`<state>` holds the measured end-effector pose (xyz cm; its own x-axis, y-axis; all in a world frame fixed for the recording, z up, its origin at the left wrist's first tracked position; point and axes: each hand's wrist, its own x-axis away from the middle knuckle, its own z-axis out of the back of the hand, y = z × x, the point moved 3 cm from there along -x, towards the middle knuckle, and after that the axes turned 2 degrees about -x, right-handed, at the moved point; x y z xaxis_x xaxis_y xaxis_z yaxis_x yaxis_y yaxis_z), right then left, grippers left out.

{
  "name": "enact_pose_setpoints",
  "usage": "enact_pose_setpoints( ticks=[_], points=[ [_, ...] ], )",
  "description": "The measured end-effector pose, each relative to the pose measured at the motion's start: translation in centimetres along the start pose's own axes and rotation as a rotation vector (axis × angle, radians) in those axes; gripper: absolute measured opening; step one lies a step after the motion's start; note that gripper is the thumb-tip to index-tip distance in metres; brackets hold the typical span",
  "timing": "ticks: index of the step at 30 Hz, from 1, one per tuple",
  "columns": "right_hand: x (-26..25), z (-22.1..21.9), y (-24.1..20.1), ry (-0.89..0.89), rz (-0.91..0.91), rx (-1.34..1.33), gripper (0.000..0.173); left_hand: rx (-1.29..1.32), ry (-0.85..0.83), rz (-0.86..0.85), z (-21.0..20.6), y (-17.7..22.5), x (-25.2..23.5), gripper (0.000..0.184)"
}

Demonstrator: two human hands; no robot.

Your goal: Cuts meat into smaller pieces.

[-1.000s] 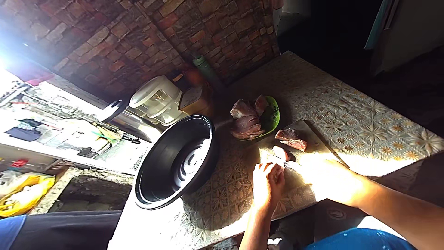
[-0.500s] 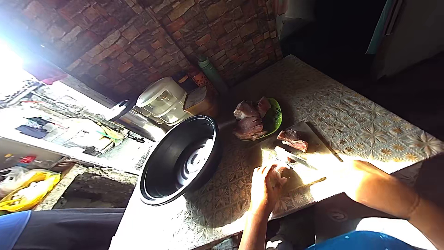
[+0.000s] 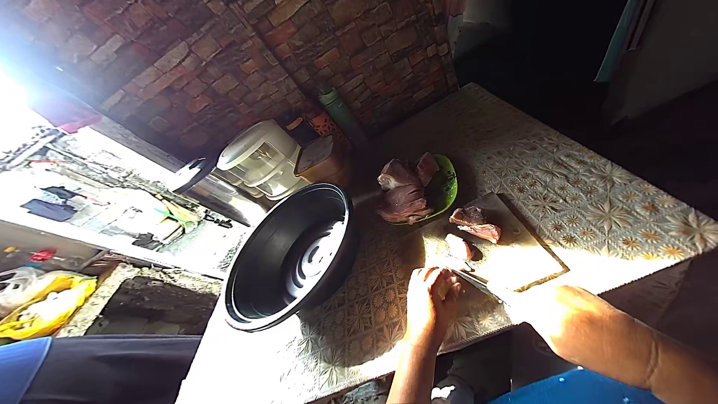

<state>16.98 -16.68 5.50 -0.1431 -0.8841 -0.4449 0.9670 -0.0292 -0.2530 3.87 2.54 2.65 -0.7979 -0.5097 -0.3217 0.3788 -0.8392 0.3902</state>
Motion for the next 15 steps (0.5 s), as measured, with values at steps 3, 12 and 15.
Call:
enact_pose_setpoints(
  ticks=[3, 12, 15],
  points=[
    [-0.8, 0.6, -0.6, -0.062, -0.036, 0.037, 0.047, -0.026, -0.052, -0.001, 0.2, 0.5, -0.3, 0.019],
    [-8.7, -1.9, -2.1, -0.815, -0.357, -0.166, 0.063, -0.047, -0.081, 0.085, 0.0, 0.9, -0.6, 0.018],
    [-8.9, -2.5, -2.3, -0.776, -0.345, -0.172, 0.062, -0.048, -0.012, 0.086, -0.3, 0.9, -0.3, 0.018]
  ],
)
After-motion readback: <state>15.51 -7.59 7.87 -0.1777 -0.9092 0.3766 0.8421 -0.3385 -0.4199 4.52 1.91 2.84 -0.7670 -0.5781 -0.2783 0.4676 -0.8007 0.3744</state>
